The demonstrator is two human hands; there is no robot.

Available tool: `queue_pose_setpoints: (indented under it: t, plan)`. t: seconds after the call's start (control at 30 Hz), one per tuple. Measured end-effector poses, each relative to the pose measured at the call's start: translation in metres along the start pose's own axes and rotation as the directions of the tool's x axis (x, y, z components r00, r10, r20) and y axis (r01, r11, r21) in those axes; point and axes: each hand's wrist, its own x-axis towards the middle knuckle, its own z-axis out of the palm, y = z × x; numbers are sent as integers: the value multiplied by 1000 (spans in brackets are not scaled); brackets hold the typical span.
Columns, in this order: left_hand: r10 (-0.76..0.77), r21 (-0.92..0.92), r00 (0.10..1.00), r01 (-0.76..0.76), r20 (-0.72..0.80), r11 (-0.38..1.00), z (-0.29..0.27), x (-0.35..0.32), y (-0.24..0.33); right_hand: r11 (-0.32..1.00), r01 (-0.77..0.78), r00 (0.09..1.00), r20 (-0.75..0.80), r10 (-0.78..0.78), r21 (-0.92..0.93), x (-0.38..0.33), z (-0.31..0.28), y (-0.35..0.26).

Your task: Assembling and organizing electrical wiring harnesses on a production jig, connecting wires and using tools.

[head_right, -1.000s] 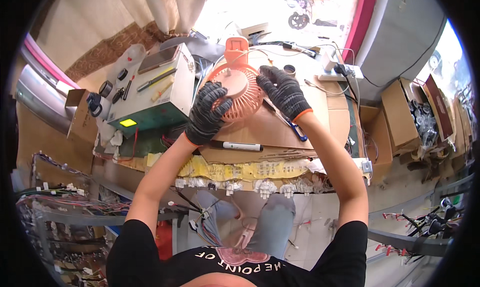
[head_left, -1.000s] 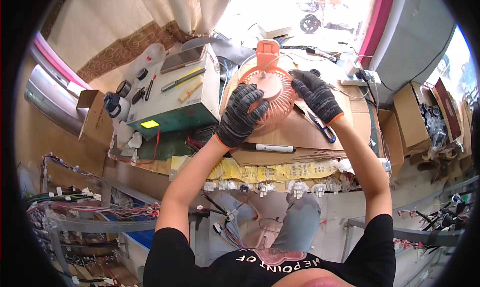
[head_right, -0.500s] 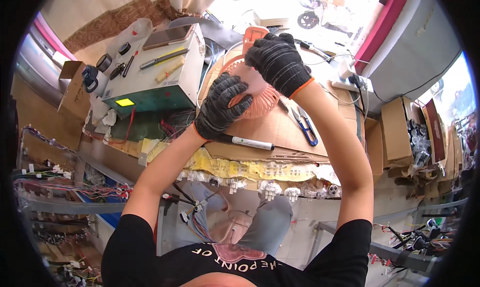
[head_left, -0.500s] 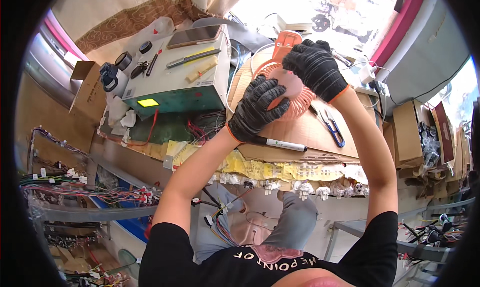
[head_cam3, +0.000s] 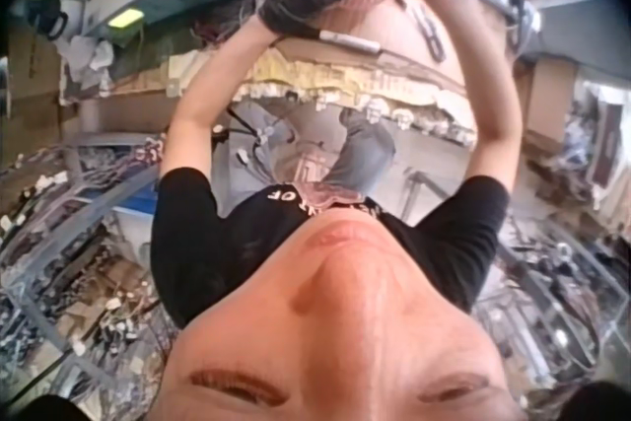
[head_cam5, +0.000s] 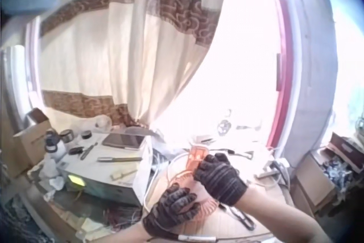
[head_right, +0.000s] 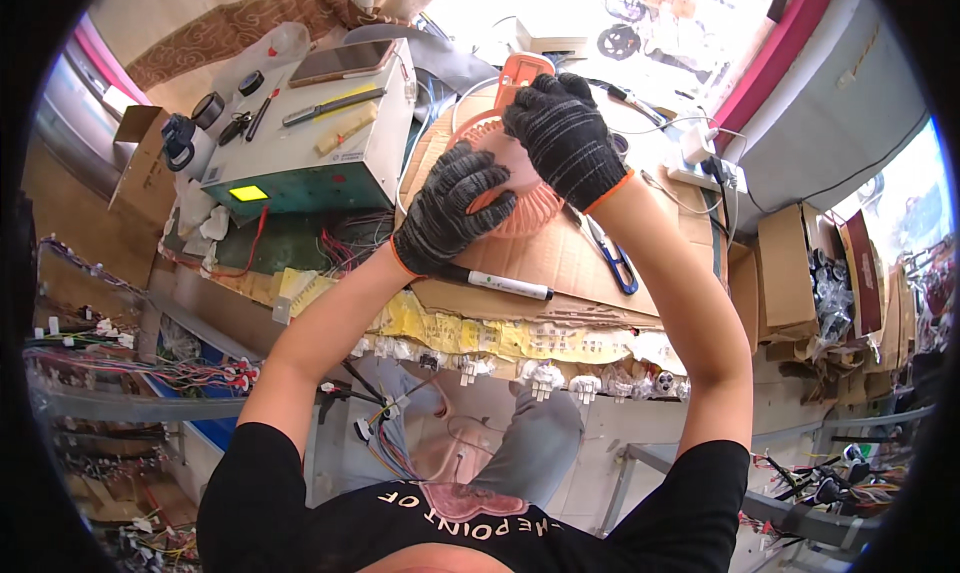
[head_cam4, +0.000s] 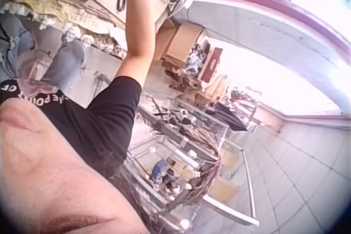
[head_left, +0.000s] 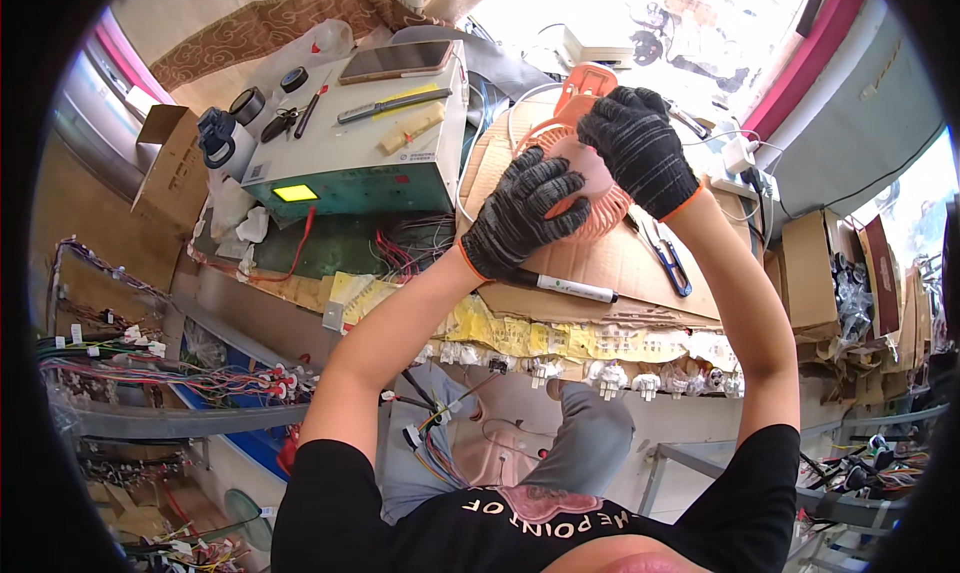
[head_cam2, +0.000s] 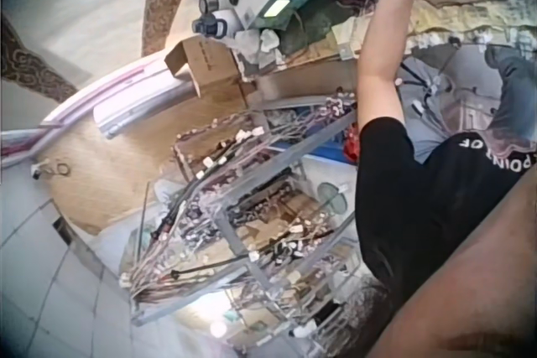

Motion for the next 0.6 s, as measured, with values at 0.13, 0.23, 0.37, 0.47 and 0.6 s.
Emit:
queue_pose_setpoints:
  t: [0.13, 0.23, 0.37, 0.47, 0.6]
  plan:
    - [-35, -54, 999, 33, -30, 998, 4, -2, -1, 1000, 10, 1000, 11, -10, -16, 0, 3, 1]
    - [-18, -12, 1000, 18, -20, 1000, 5, -2, 0, 998, -33, 998, 54, 35, -47, -2, 2, 1]
    - [9, 53, 999, -7, -43, 999, 4, 3, -3, 997, -66, 996, -65, 68, 34, -7, -16, 12]
    - [-18, 51, 999, 19, -30, 999, 5, 0, -4, 940, -333, 882, -329, 337, 73, -22, -34, 20]
    - [-8, 53, 1000, 9, -12, 999, 5, -2, -7, 946, -253, 967, 35, 251, 201, -44, -32, 32]
